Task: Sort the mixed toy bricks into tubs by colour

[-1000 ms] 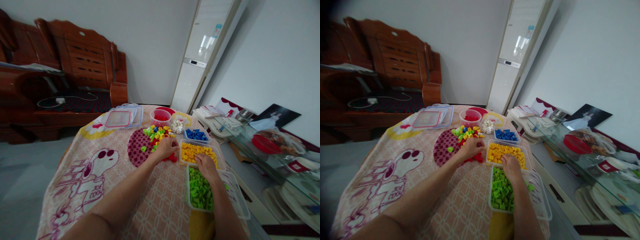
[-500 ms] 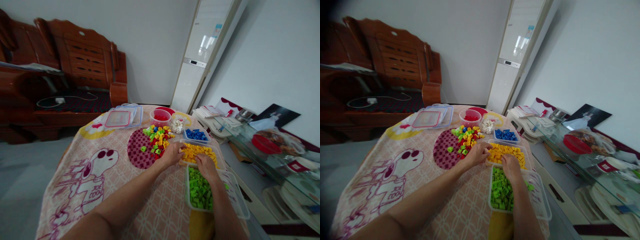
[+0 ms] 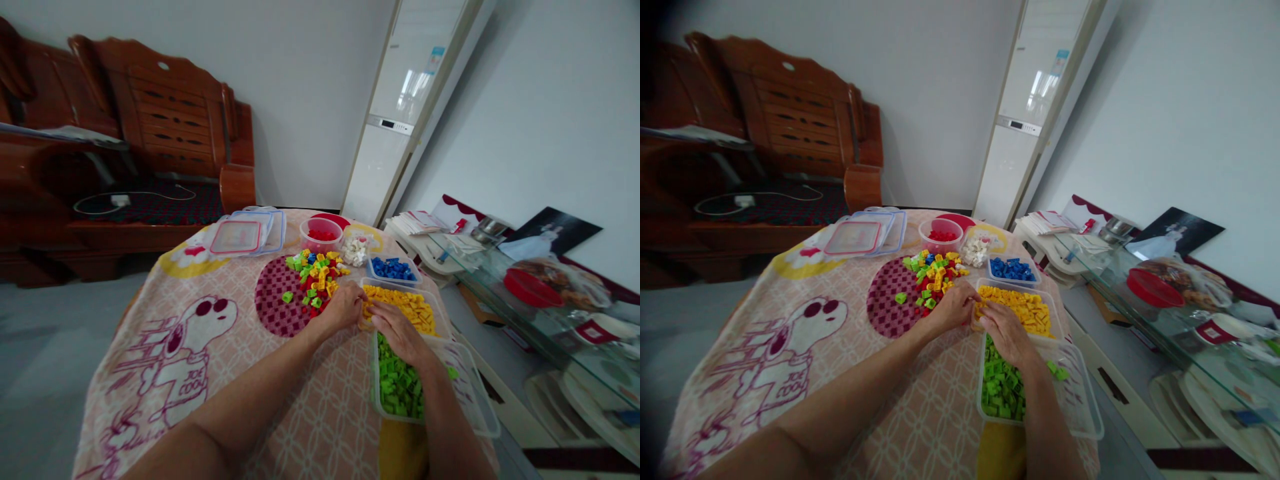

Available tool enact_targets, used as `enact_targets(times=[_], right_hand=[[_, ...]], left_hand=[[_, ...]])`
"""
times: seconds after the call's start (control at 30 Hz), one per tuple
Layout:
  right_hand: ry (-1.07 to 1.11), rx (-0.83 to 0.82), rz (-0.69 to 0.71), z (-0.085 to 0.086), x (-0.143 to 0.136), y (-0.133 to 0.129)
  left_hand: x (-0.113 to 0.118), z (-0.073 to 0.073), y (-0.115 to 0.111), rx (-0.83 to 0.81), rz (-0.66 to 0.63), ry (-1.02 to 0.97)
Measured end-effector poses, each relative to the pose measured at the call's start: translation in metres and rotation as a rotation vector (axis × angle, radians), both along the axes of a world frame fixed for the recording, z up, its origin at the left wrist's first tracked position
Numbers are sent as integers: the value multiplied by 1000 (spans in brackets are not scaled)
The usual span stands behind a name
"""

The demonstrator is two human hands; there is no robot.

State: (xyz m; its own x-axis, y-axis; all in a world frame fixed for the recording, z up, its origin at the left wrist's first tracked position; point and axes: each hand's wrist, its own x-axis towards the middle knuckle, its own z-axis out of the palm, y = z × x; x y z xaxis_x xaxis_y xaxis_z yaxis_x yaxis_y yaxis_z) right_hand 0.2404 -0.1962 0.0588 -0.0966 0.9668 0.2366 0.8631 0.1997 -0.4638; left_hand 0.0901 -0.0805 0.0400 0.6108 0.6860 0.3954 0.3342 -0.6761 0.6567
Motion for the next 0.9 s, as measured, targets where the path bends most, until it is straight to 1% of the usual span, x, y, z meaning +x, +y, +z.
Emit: enact_targets(times=[0.13, 0.23, 0.4, 0.53, 0.7, 0.9], right_hand=[[-61, 10, 79, 3, -3, 0], [-150, -2, 90, 6, -6, 2], [-327, -43, -16, 8, -5, 2], [-407, -25, -59, 9, -4, 2], [-373, -21, -151, 6, 1, 2], [-335, 31, -313, -5, 23, 1]], left_hand=[[0, 1, 0, -17, -14, -9], [-1, 1, -1, -42, -36, -12], [0, -3, 0, -69, -61, -6], [0, -2, -1, -60, -54, -8], [-1, 3, -2, -59, -51, 2], [-1, 3, -2, -65, -60, 2]])
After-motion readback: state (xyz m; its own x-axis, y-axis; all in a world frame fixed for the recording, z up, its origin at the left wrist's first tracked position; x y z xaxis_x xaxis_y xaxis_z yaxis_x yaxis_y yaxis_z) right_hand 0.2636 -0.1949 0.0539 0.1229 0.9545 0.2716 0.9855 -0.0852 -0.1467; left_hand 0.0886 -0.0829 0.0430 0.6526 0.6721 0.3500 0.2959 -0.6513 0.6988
